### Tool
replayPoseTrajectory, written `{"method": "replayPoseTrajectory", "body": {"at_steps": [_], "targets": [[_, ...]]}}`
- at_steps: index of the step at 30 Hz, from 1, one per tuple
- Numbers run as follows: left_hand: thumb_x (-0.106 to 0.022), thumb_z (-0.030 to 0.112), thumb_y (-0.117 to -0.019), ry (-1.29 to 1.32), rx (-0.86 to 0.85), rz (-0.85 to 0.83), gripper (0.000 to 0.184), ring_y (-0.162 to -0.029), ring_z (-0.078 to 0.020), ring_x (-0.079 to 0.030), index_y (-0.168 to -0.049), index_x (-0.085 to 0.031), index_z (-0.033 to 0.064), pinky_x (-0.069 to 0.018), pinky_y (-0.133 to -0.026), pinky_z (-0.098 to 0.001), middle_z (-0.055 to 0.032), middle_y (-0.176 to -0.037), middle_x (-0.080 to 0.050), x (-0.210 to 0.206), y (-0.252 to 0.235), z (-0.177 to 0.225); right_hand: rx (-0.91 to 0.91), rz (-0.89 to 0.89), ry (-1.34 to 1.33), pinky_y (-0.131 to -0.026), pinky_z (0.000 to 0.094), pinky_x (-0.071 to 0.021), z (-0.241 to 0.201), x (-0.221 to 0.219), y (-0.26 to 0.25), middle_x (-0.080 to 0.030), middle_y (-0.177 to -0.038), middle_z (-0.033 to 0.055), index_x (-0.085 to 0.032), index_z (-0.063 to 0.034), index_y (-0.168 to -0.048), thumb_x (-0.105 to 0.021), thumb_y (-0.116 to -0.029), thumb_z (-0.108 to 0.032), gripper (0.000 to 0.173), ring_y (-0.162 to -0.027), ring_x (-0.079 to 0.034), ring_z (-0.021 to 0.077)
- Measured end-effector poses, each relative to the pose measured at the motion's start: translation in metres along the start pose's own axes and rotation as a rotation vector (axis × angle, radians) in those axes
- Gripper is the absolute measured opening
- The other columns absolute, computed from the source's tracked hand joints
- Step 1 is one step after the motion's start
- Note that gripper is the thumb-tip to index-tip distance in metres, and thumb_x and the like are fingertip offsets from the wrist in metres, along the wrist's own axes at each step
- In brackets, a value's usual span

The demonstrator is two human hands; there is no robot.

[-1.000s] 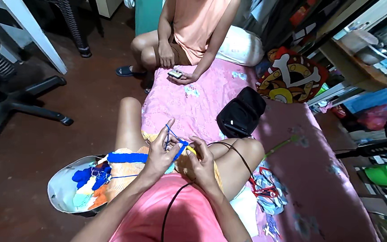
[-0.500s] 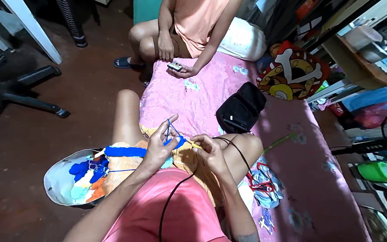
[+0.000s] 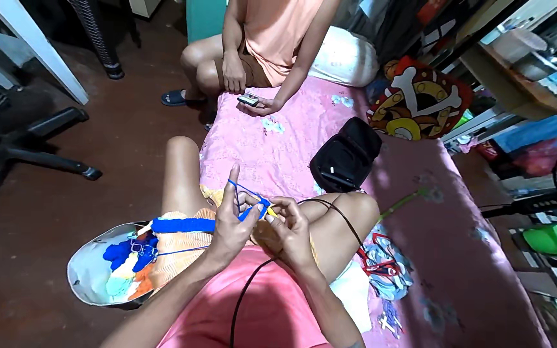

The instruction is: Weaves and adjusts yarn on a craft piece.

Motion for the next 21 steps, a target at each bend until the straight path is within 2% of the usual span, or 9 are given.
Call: {"method": "replayPoseTrajectory", "body": {"at_steps": [2,6,8,10,12,14,16,19,21], "targets": [[-0.065,-0.003,-0.0864,0.124,0.092,-0.004,0.095,-0.078,-0.0109,-0.070,-0.163,-0.008,0.0047,-0.0592,-0.071,-0.0241,-0.0015,-0.089,-0.069,0.001,-0.003,-0.004,-0.033,0.019,-0.093,-0.074,0.0202,-0.0556,0.006,0.000,0.000,-0.068,-0.101,0.0078,-0.057,0.0087,-0.123,-0.060,-0.0885,0.008,0.035,-0.085,-0.065,0.0058],[-0.065,-0.003,-0.0862,0.149,0.117,-0.017,0.094,-0.077,-0.0106,-0.070,-0.162,-0.011,0.0046,-0.0592,-0.071,-0.0229,-0.0025,-0.089,-0.070,0.000,-0.002,-0.005,0.057,0.044,-0.021,-0.084,0.0222,-0.0571,0.003,0.003,0.002,-0.068,-0.105,0.0091,-0.058,0.0095,-0.121,-0.059,-0.0880,0.008,0.033,-0.092,-0.067,0.0067],[-0.066,-0.004,-0.0847,0.190,0.192,-0.029,0.096,-0.076,-0.0114,-0.070,-0.163,-0.012,0.0071,-0.0600,-0.071,-0.0234,-0.0037,-0.089,-0.071,-0.001,-0.004,-0.007,0.181,0.060,0.130,-0.084,0.0214,-0.0575,-0.004,0.004,0.004,-0.069,-0.103,0.0103,-0.060,0.0105,-0.118,-0.060,-0.0893,0.006,0.029,-0.091,-0.068,0.0064],[-0.067,-0.005,-0.0833,0.198,0.245,-0.037,0.097,-0.075,-0.0119,-0.070,-0.163,-0.015,0.0092,-0.0603,-0.072,-0.0241,-0.0040,-0.088,-0.070,0.001,-0.005,-0.010,0.380,0.105,0.436,-0.077,0.0219,-0.0582,-0.015,0.005,0.008,-0.072,-0.097,0.0116,-0.067,0.0080,-0.108,-0.060,-0.0893,0.001,0.021,-0.085,-0.069,0.0088],[-0.067,-0.004,-0.0837,0.130,0.208,-0.050,0.092,-0.077,-0.0098,-0.070,-0.162,-0.021,0.0082,-0.0596,-0.074,-0.0229,-0.0016,-0.089,-0.070,0.003,-0.004,-0.009,0.546,0.132,0.685,-0.069,0.0251,-0.0584,-0.027,0.003,0.012,-0.073,-0.090,0.0103,-0.072,0.0020,-0.097,-0.059,-0.0878,-0.002,0.017,-0.078,-0.070,0.0136],[-0.066,-0.001,-0.0865,0.036,0.119,-0.066,0.084,-0.079,-0.0084,-0.068,-0.161,-0.027,0.0063,-0.0580,-0.075,-0.0227,-0.0003,-0.089,-0.070,0.006,-0.003,-0.003,0.617,0.143,0.832,-0.065,0.0290,-0.0567,-0.035,0.001,0.016,-0.073,-0.087,0.0091,-0.075,-0.0018,-0.093,-0.057,-0.0858,-0.004,0.019,-0.075,-0.069,0.0174],[-0.064,0.001,-0.0889,-0.064,0.034,-0.075,0.078,-0.078,-0.0067,-0.067,-0.159,-0.031,0.0051,-0.0572,-0.073,-0.0219,0.0008,-0.089,-0.070,0.006,-0.003,0.000,0.639,0.155,0.938,-0.063,0.0310,-0.0558,-0.041,0.000,0.019,-0.073,-0.085,0.0085,-0.076,-0.0035,-0.093,-0.057,-0.0860,-0.006,0.020,-0.074,-0.068,0.0194],[-0.062,0.005,-0.0911,-0.239,-0.066,-0.081,0.068,-0.083,-0.0041,-0.067,-0.155,-0.038,0.0018,-0.0562,-0.078,-0.0209,0.0010,-0.091,-0.071,0.007,-0.004,0.006,0.652,0.157,1.062,-0.058,0.0323,-0.0527,-0.051,0.000,0.020,-0.072,-0.084,0.0081,-0.077,-0.0055,-0.092,-0.059,-0.0859,-0.008,0.019,-0.070,-0.066,0.0207],[-0.060,0.007,-0.0923,-0.320,-0.114,-0.097,0.064,-0.082,-0.0042,-0.066,-0.154,-0.043,0.0035,-0.0558,-0.078,-0.0214,-0.0001,-0.091,-0.072,0.008,-0.004,0.007,0.654,0.136,1.099,-0.055,0.0329,-0.0511,-0.056,0.000,0.020,-0.071,-0.082,0.0080,-0.077,-0.0065,-0.091,-0.059,-0.0852,-0.007,0.019,-0.068,-0.065,0.0212]]}}
Point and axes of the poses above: each hand's wrist, its own y-axis away from the middle knuckle, its own x-axis out of the back of the hand, z = x × y, the point moved 9 cm from there along -y, towards the middle knuckle
